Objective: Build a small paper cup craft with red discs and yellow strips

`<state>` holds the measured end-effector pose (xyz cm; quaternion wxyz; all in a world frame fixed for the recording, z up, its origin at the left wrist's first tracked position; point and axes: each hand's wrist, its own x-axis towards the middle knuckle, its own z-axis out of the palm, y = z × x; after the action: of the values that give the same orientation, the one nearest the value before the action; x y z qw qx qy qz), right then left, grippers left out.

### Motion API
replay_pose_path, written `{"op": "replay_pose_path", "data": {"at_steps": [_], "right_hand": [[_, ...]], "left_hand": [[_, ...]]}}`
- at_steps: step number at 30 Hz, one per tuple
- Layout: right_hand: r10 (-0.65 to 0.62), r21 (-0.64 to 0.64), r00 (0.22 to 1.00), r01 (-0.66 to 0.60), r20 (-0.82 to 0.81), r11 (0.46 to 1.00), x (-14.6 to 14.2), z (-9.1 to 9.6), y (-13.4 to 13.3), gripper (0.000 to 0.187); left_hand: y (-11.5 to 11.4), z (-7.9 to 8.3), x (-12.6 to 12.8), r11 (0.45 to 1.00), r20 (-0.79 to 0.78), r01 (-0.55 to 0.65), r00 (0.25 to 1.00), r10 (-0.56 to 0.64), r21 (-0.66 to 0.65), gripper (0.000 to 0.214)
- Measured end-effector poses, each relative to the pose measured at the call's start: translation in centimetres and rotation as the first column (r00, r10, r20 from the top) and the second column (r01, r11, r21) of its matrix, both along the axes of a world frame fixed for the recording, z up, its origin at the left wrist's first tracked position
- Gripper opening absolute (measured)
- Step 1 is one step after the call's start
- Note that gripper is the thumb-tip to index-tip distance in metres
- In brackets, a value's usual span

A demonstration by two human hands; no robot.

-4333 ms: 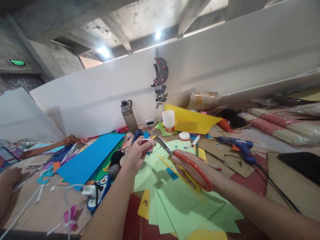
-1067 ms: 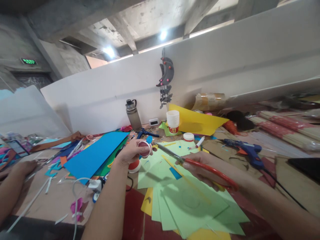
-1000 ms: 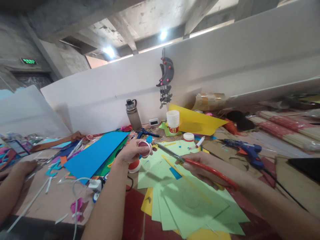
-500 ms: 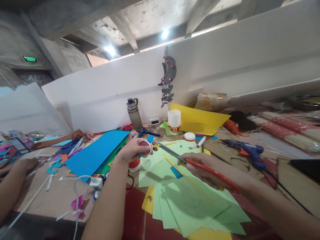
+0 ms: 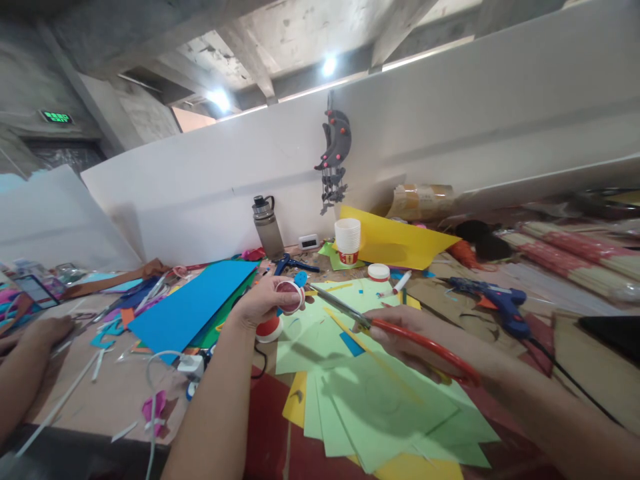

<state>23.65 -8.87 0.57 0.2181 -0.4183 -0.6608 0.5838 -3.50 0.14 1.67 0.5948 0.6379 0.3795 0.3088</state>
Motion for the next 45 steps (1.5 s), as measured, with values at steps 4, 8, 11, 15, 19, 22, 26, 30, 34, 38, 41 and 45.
{"op": "replay_pose_path", "data": {"at_steps": [4,8,11,15,19,22,26,30,34,38,41,45], "right_hand": [[0.004,0.009,1.000,-0.004,-0.010,1.000,-0.1,0.1,0.0,0.042],[0.002,0.009,1.000,-0.002,-0.014,1.000,-0.2,0.8,-0.2,0.041],[0.006,0.004,1.000,-0.006,-0.012,1.000,-0.2,0.9,-0.2,0.040],[0.001,0.006,1.000,-0.001,-0.024,1.000,-0.2,0.6,-0.2,0.037],[-0.007,0.015,1.000,0.007,0.005,1.000,-0.2,0.5,-0.1,0.038],[-0.050,-0.005,0.998,0.050,0.029,0.999,-0.4,0.3,0.0,0.039],[-0.150,0.066,0.988,0.151,-0.022,0.986,-0.7,-0.1,0.0,0.040],[-0.090,0.102,0.996,0.092,-0.027,0.990,-0.5,-0.2,-0.2,0.038],[-0.082,0.082,0.996,0.083,-0.021,0.993,-0.3,-0.1,-0.1,0.039],[-0.110,0.034,0.992,0.112,-0.057,0.993,-0.7,-0.4,0.1,0.039],[-0.165,0.019,0.979,0.168,-0.118,0.986,-1.4,-0.8,0.3,0.040],[-0.246,-0.040,0.949,0.243,-0.197,0.969,-2.0,-1.7,0.6,0.041]], "left_hand": [[0.0,-0.1,0.0,1.000,0.002,-0.004,1.000,0.004,-0.005,0.024],[0.0,-0.1,0.0,1.000,0.000,-0.004,1.000,0.004,-0.003,0.024],[0.0,-0.2,-0.1,1.000,0.000,0.007,1.000,-0.007,0.007,0.023],[0.1,-0.2,-0.1,1.000,0.005,0.020,1.000,-0.020,0.021,0.021],[0.1,-0.1,-0.1,1.000,0.000,0.011,1.000,-0.011,0.020,0.022],[0.1,-0.3,0.0,1.000,0.014,-0.003,1.000,0.003,0.002,0.025],[0.2,-0.5,0.2,0.999,0.057,-0.033,0.998,0.034,-0.018,0.030],[0.1,-0.5,0.4,0.999,0.069,-0.027,0.997,0.028,-0.026,0.031],[0.0,-0.4,0.2,0.998,0.109,-0.045,0.993,0.051,-0.053,0.031],[0.2,-0.5,0.5,0.994,0.213,-0.085,0.972,0.097,-0.064,0.028],[0.3,-0.8,1.4,0.983,0.281,-0.170,0.942,0.182,-0.067,0.023],[0.2,-1.4,2.9,0.972,0.374,-0.223,0.897,0.236,-0.077,0.022]]}}
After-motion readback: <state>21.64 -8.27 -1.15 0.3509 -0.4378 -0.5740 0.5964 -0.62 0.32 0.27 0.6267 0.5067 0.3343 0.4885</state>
